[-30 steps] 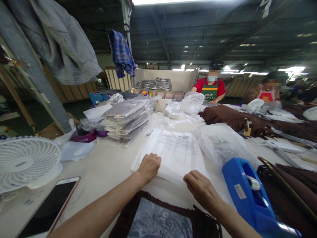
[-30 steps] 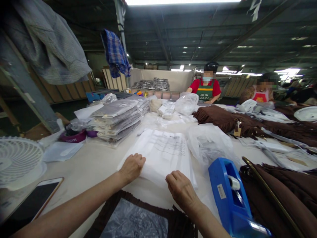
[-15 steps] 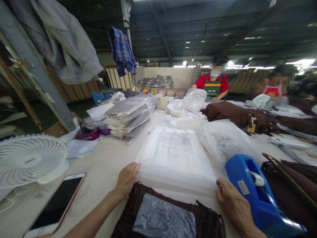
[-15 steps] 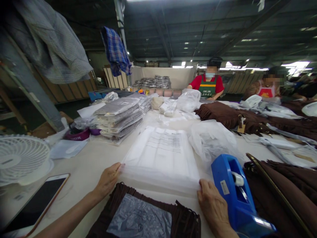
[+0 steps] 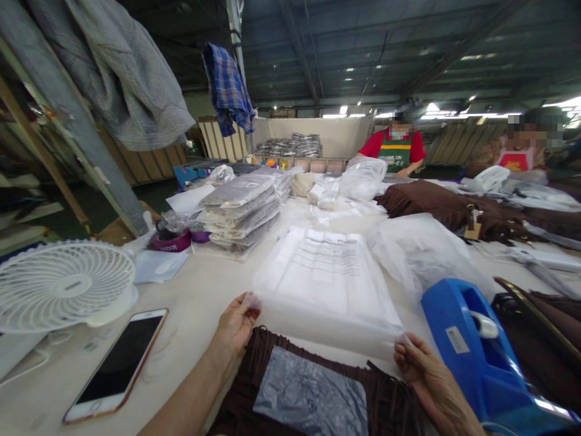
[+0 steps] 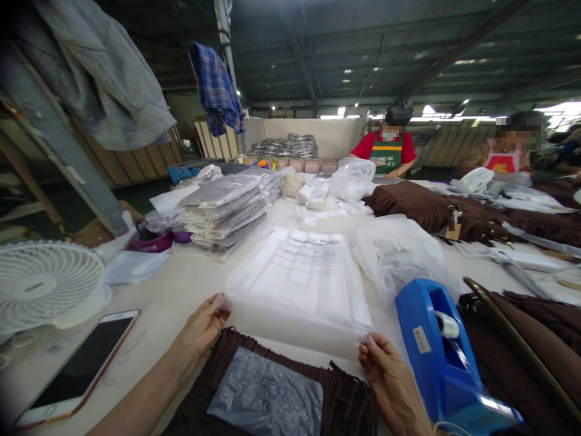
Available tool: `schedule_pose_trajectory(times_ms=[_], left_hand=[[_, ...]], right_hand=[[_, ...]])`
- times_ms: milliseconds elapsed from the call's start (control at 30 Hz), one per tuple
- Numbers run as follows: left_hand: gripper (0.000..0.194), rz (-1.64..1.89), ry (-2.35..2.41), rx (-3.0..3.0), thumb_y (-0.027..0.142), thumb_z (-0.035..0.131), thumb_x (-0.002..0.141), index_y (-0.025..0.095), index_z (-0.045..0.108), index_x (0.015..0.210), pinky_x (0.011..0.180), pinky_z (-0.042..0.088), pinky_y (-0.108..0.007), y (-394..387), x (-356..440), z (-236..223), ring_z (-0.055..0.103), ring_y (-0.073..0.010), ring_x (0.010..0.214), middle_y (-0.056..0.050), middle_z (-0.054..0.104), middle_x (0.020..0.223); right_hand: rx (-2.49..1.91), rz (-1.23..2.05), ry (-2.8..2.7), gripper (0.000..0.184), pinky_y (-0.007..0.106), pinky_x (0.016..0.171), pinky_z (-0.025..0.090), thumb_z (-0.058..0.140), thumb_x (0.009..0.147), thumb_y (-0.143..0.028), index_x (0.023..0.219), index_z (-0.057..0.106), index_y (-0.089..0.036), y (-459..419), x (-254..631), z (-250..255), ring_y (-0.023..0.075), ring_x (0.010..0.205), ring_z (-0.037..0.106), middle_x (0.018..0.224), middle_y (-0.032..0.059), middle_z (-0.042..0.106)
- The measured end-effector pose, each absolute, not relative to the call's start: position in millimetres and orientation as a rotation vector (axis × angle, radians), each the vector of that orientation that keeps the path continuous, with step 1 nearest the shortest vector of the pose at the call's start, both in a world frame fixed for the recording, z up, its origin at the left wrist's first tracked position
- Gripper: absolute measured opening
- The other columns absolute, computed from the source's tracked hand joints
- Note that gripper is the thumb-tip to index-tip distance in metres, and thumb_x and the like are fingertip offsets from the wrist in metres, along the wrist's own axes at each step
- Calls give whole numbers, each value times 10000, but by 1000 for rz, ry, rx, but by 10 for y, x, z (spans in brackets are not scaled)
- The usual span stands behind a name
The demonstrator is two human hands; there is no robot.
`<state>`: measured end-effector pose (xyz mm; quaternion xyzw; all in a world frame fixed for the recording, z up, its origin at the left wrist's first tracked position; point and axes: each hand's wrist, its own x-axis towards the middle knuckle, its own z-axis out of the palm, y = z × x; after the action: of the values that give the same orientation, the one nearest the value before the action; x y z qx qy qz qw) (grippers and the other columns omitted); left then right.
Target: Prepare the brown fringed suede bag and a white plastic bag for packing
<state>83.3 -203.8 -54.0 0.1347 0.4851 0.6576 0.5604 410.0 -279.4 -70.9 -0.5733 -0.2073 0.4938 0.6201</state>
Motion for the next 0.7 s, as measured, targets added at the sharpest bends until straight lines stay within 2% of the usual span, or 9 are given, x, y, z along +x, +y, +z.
schedule_pose_trajectory(times_ms=[100,200,300,400,567,700], left_hand=[[302,1494,1223,492,235,795,506,145,576,694,524,479,-192,-2104,819,-533,540,-74,534,39,591,614],[408,1409,1295,697,338,809,454,137,614,751,529,477,-204,-2182,807,-534,539,-89,561,35,604,649],[384,1301,1358,891,416,756,525,140,644,768,582,479,-223,-2251,792,-530,550,-108,579,32,617,658],[328,1211,1428,1063,451,675,614,163,663,771,640,463,-234,-2316,772,-529,569,-137,615,33,628,653],[387,1030,1722,1450,511,457,747,201,660,858,750,459,-267,-2456,758,-574,598,-198,797,2,674,807],[451,974,1806,1405,560,432,737,195,644,899,812,465,-296,-2548,766,-590,605,-221,868,-25,685,902]], right_hand=[[-1325,1164,-467,486,181,543,504,837,372,-402,730,572,-208,-2841,4108,-710,89,544,588,610,-50,617],[-1485,1101,-714,431,195,552,489,772,478,-481,753,586,-207,-2926,4056,-656,111,556,593,614,-39,632],[-1766,891,-1095,441,246,605,490,583,608,-625,793,600,-224,-3007,4023,-600,170,631,627,628,-16,647],[-1932,771,-1275,484,251,650,488,442,681,-659,873,608,-247,-3073,4071,-618,196,727,653,723,4,690],[-2052,785,-1306,477,208,632,481,390,727,-663,882,622,-277,-3222,4168,-736,193,814,660,833,-5,707],[-2149,695,-1216,496,212,611,477,361,750,-661,918,633,-282,-3340,4169,-765,195,801,663,877,-4,709]])
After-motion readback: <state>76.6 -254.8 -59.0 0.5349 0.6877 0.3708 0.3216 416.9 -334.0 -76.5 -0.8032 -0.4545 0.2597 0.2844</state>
